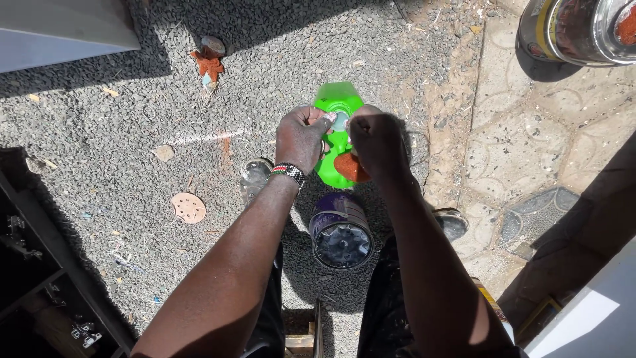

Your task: Preparing paint or adhesive and applying it to furniture panels using a sponge

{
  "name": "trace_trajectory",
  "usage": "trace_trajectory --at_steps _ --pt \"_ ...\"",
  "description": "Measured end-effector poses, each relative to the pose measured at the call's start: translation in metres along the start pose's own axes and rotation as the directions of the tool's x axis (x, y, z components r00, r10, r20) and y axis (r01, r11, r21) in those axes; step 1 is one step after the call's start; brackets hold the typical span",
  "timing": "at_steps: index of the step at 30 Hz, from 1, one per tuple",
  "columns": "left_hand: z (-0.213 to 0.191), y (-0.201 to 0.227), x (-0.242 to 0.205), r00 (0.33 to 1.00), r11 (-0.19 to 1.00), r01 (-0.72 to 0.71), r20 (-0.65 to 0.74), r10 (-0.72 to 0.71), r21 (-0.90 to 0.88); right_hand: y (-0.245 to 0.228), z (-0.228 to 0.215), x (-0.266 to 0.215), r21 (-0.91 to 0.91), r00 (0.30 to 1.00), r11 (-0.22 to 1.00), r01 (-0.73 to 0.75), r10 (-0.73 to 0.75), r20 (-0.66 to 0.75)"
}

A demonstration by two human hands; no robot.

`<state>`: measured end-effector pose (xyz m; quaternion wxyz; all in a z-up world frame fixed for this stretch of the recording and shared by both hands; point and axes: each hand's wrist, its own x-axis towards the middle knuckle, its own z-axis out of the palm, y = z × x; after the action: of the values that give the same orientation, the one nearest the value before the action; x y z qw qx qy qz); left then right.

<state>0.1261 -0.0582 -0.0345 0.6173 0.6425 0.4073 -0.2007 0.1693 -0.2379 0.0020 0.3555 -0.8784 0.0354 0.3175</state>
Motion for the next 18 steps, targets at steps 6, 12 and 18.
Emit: trace_trajectory --at_steps 6,12,18 --pt "0.006 -0.003 0.005 0.992 0.991 0.113 0.071 -0.108 -0.078 0.056 0.036 0.024 0.235 0.981 0.958 -0.164 0.133 0.143" --pt "0.015 -0.004 0.009 0.990 0.987 0.138 0.039 -0.136 -0.076 0.058 0.040 0.039 0.271 0.934 0.901 -0.339 0.289 0.209" --pt "0.004 -0.020 0.030 0.980 0.980 0.200 0.010 -0.200 -0.002 0.118 0.083 0.070 0.343 0.935 0.879 -0.332 0.256 0.247"
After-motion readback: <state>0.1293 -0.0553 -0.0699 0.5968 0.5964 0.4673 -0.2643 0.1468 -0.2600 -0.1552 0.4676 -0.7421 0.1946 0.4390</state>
